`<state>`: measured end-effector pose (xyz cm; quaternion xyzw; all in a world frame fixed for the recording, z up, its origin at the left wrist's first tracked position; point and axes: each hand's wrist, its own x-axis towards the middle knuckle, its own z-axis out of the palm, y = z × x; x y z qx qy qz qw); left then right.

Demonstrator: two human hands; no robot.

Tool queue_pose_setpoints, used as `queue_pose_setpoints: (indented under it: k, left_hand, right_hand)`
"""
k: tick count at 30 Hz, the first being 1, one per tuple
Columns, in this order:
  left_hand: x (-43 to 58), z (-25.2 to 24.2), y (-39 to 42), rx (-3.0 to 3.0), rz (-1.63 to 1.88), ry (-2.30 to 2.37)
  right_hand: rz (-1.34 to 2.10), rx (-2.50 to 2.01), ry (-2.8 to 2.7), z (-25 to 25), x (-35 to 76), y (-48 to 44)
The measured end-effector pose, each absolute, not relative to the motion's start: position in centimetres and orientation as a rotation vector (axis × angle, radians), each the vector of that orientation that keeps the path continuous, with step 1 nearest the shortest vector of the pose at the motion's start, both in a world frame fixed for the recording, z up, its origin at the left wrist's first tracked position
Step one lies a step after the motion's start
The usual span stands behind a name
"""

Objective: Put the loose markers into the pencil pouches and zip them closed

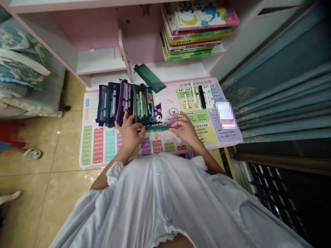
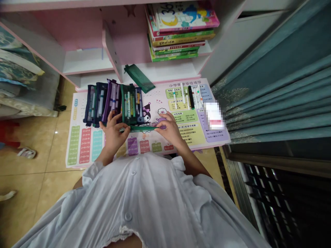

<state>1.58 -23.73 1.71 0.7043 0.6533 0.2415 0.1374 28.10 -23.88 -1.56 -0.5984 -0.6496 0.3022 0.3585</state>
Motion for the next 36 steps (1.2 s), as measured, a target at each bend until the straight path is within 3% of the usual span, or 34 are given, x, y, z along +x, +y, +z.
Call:
queue_pose_setpoints:
  k: [36]
  left_hand:
    - [-0.4, 1.7, -24.1, 1.951, 0.731, 1.937]
  right_hand:
    - [0.784, -1.565, -1.676, -1.0, 28.7, -23.9]
